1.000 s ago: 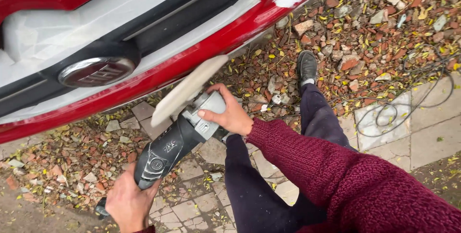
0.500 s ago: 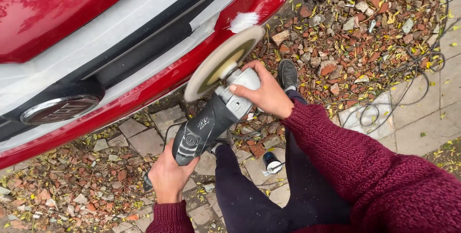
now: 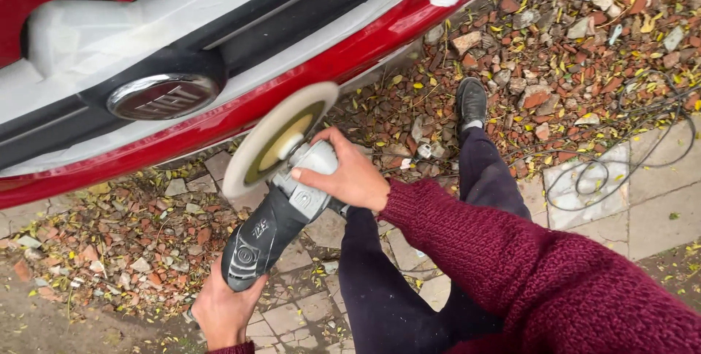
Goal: The person uses a power polisher with a yellow pad to polish the front bumper of a red car. They move the tool back and forth across the surface, focusing on the lower section and the area around the headlight.
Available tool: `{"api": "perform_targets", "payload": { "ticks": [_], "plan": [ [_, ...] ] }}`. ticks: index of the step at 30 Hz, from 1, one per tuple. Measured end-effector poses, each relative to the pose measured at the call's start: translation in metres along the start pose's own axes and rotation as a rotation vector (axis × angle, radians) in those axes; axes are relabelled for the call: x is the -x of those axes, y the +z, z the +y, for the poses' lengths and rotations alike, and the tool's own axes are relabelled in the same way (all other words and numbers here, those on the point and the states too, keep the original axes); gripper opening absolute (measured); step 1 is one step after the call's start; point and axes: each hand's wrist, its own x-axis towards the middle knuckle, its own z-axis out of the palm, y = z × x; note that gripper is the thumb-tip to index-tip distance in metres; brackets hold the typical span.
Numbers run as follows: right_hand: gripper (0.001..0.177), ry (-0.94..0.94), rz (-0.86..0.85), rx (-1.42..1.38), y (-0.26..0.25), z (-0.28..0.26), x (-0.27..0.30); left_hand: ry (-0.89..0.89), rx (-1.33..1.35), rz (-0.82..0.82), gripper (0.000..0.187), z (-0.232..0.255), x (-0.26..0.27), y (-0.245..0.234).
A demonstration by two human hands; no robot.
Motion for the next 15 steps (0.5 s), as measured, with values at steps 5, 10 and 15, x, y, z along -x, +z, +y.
{"api": "perform_targets", "payload": {
  "ticks": [5, 10, 15],
  "plan": [
    [0.079, 0.052, -0.131, 0.049, 0.033, -0.013, 0.002, -0.109, -0.083, -0.015, 0.086, -0.033, 0.024, -0.002],
    [0.085, -0.101, -0.162, 0.097, 0.009, -0.016, 0.008, -0.143, -0.002, -0.055, 0.087, -0.017, 0.029, 0.015],
    [0.078, -0.264, -0.038, 0.182, -0.052, -0.009, 0.015, -0.134, 0.133, -0.121, 0.080, 0.058, 0.023, 0.034]
  ]
}}
